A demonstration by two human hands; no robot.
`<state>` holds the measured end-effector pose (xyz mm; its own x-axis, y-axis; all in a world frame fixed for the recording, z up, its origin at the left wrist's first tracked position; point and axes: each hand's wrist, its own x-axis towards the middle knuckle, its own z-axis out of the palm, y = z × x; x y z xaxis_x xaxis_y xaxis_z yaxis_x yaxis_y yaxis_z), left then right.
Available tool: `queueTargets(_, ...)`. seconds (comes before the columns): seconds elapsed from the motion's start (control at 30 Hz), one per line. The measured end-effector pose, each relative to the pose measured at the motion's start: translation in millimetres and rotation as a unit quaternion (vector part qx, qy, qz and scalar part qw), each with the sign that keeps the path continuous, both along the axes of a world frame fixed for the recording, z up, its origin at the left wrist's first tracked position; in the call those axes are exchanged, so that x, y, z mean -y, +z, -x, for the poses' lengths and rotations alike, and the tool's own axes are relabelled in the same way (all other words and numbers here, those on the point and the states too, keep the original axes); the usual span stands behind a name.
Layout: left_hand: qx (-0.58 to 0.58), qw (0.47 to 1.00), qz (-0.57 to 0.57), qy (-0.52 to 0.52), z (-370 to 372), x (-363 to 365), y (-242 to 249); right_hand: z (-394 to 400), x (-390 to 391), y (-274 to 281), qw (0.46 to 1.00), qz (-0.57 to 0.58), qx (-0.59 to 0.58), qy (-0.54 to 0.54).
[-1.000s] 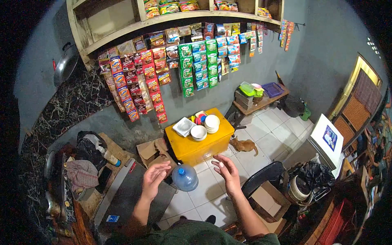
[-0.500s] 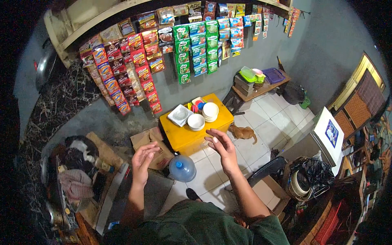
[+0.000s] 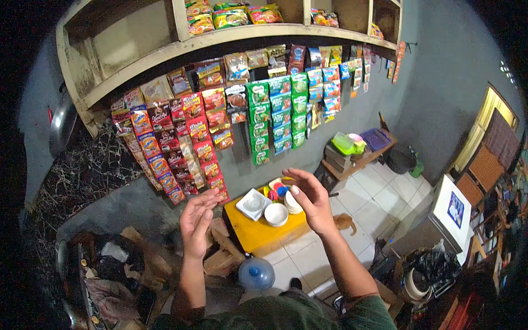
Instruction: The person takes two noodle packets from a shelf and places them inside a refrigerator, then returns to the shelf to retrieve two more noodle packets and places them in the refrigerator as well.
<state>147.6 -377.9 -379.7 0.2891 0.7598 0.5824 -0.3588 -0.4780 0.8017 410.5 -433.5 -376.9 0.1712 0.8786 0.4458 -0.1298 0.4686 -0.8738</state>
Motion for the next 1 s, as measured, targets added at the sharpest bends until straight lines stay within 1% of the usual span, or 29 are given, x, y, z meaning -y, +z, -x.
queueTargets(0.03,0.006,1.000,-0.010,0.005,-1.6,-5.6,7.2,-4.4,-11.7,10.9,1.000,-0.007,0.005,0.004)
queueTargets(0.13,0.011,0.999,-0.044,0.030,-7.9,-27.4,25.4,-17.7,-44.4,47.3,0.994,-0.063,0.083,0.015)
queueTargets(0.2,-0.011,0.995,-0.075,0.072,-12.1,-43.5,40.5,-30.6,-70.5,67.9,0.986,-0.109,0.124,0.027)
queueTargets(0.27,-0.016,0.991,-0.087,0.104,-19.1,-58.1,59.6,-43.9,-91.2,94.6,0.972,-0.142,0.188,0.022)
queueTargets(0.37,-0.041,0.979,-0.138,0.144,-32.9,-87.7,89.5,-67.7,-128.5,134.5,0.945,-0.206,0.254,0.004)
queueTargets(0.43,-0.134,0.946,-0.224,0.191,-45.3,-105.3,112.8,-87.5,-158.3,156.2,0.926,-0.251,0.282,-0.020)
queueTargets(0.47,-0.136,0.943,-0.230,0.197,-53.7,-113.3,125.2,-98.2,-174.0,168.7,0.905,-0.288,0.310,-0.047)
queueTargets(0.57,-0.231,0.888,-0.322,0.235,-81.9,-135.8,169.3,-124.4,-214.8,209.8,0.857,-0.375,0.341,-0.092)
queueTargets(0.6,-0.232,0.885,-0.325,0.239,-92.1,-144.2,182.9,-133.5,-230.8,221.6,0.845,-0.389,0.350,-0.111)
queueTargets(0.67,-0.281,0.842,-0.381,0.259,-109.4,-163.3,207.7,-147.0,-254.0,248.8,0.829,-0.396,0.371,-0.132)
queueTargets(0.7,-0.299,0.805,-0.423,0.288,-115.8,-173.8,219.5,-152.5,-269.9,260.3,0.816,-0.418,0.374,-0.140)
queueTargets(0.77,-0.300,0.783,-0.446,0.314,-131.7,-191.5,243.1,-159.8,-299.6,283.5,0.787,-0.454,0.388,-0.156)
queueTargets(0.8,-0.305,0.766,-0.460,0.330,-138.1,-199.9,255.5,-162.0,-311.0,294.9,0.769,-0.457,0.408,-0.184)
queueTargets(0.87,-0.312,0.709,-0.520,0.361,-149.5,-220.8,281.7,-165.6,-338.1,316.3,0.708,-0.456,0.477,-0.252)
queueTargets(0.9,-0.321,0.682,-0.538,0.377,-154.5,-233.0,295.6,-166.3,-352.6,325.7,0.708,-0.460,0.474,-0.249)
queueTargets(0.93,-0.316,0.664,-0.556,0.389,-159.3,-247.8,308.7,-166.1,-368.1,333.9,0.680,-0.449,0.510,-0.277)
queueTargets(0.97,-0.344,0.654,-0.537,0.406,-164.8,-258.9,322.2,-165.6,-382.1,342.2,0.649,-0.435,0.545,-0.304)
queueTargets(1.0,-0.371,0.644,-0.518,0.423,-170.9,-267.8,335.1,-163.3,-392.4,351.0,0.651,-0.403,0.567,-0.303)
